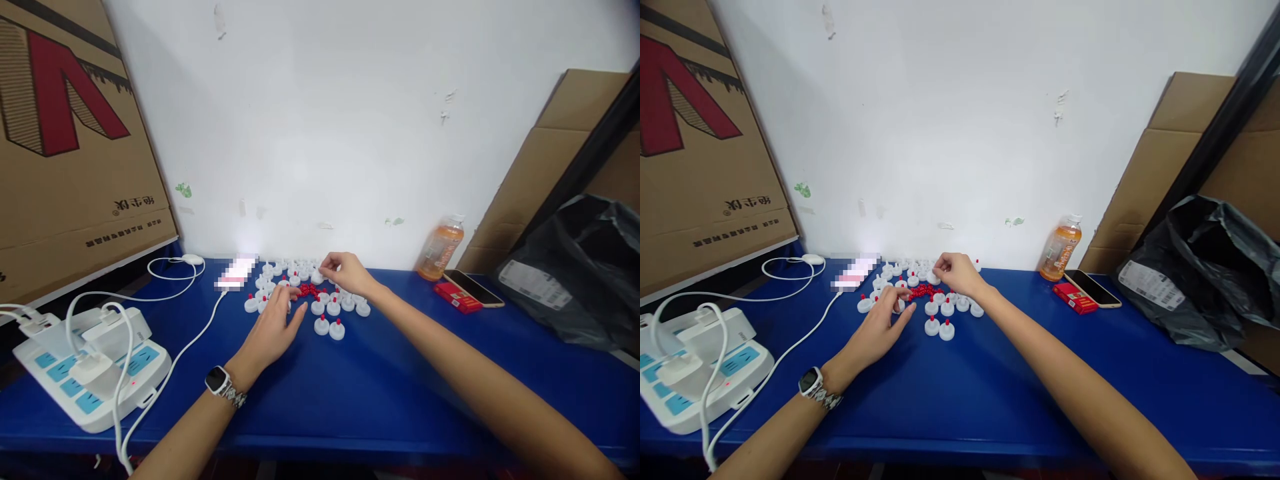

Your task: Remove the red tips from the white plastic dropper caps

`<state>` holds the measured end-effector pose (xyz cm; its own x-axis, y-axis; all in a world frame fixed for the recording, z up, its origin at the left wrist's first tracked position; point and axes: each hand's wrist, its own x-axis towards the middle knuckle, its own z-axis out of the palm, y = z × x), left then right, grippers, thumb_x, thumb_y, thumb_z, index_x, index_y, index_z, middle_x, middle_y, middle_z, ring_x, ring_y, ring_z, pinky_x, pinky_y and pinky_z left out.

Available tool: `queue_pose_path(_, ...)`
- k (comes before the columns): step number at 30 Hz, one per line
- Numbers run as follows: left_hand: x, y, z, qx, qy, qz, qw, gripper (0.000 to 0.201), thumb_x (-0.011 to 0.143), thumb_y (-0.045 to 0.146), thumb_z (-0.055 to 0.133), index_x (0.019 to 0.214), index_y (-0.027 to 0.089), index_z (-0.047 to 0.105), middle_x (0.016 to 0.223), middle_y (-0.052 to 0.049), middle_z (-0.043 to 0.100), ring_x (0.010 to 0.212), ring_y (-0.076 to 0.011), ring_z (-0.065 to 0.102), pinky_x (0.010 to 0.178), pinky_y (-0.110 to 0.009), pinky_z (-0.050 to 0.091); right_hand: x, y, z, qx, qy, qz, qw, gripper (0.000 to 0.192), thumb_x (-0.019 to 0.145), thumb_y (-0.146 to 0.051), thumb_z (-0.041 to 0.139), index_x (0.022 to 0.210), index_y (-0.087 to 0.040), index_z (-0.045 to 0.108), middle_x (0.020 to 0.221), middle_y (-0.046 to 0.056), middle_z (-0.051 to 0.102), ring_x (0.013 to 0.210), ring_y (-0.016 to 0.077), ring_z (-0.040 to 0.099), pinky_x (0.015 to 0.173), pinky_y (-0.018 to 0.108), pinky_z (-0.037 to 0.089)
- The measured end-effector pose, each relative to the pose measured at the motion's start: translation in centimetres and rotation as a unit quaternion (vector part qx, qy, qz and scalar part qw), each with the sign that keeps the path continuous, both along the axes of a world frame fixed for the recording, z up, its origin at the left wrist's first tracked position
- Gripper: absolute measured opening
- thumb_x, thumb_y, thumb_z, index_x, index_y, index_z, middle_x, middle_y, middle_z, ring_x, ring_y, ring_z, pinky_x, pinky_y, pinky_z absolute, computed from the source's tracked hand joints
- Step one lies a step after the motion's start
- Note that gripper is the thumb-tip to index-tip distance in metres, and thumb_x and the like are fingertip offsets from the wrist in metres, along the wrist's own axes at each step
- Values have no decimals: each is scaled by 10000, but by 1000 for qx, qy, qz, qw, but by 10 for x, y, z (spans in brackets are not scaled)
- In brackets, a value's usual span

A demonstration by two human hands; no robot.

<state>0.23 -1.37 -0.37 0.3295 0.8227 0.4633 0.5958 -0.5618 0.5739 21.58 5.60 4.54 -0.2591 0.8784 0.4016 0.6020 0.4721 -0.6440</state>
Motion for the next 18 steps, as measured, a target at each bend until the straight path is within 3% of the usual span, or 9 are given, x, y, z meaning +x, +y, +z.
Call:
queue_pose_path(3,2,-1,2,20,-27,12,999,441,978,442,453,1358,231,378,1267,-99,511,1050,-212,567,930,-378,468,-17,-25,6,-74,64,134,986,179,839,-326,634,851,-152,675,755,30,704,685,137,626,641,235,463)
queue_pose_path(5,2,0,0,12,-7,-16,1000,364,998,430,407,1300,228,428,1225,-90,546,1109,-228,548,958,-393,451,-24,-35,3,-89,63,172,979,241,868,-382,605,903,-156,679,778,29,701,694,137,619,647,240,458)
queue_pose_path(8,-3,4,-5,-19,39,-31,999,286,1015,418,334,1083,210,519,1077,-79,590,1050,-237,561,887,-390,464,-22,-37,-6,-19,-21,93,995,239,873,-380,606,962,-175,690,784,22,672,713,142,583,680,258,423)
queue_pose_path(11,-7,5,-6,-43,59,-17,997,296,1010,435,325,1005,207,514,1045,-77,586,986,-234,568,809,-371,465,-9,-30,-15,44,-169,36,984,105,807,-283,673,853,-201,719,789,23,644,796,168,563,762,290,371)
queue_pose_path(18,-3,4,-7,-49,59,-36,996,264,999,408,341,981,212,516,1027,-64,570,939,-215,553,767,-342,444,5,-26,-18,40,-288,-29,956,65,763,-246,672,784,-211,723,798,41,646,843,210,553,814,344,311)
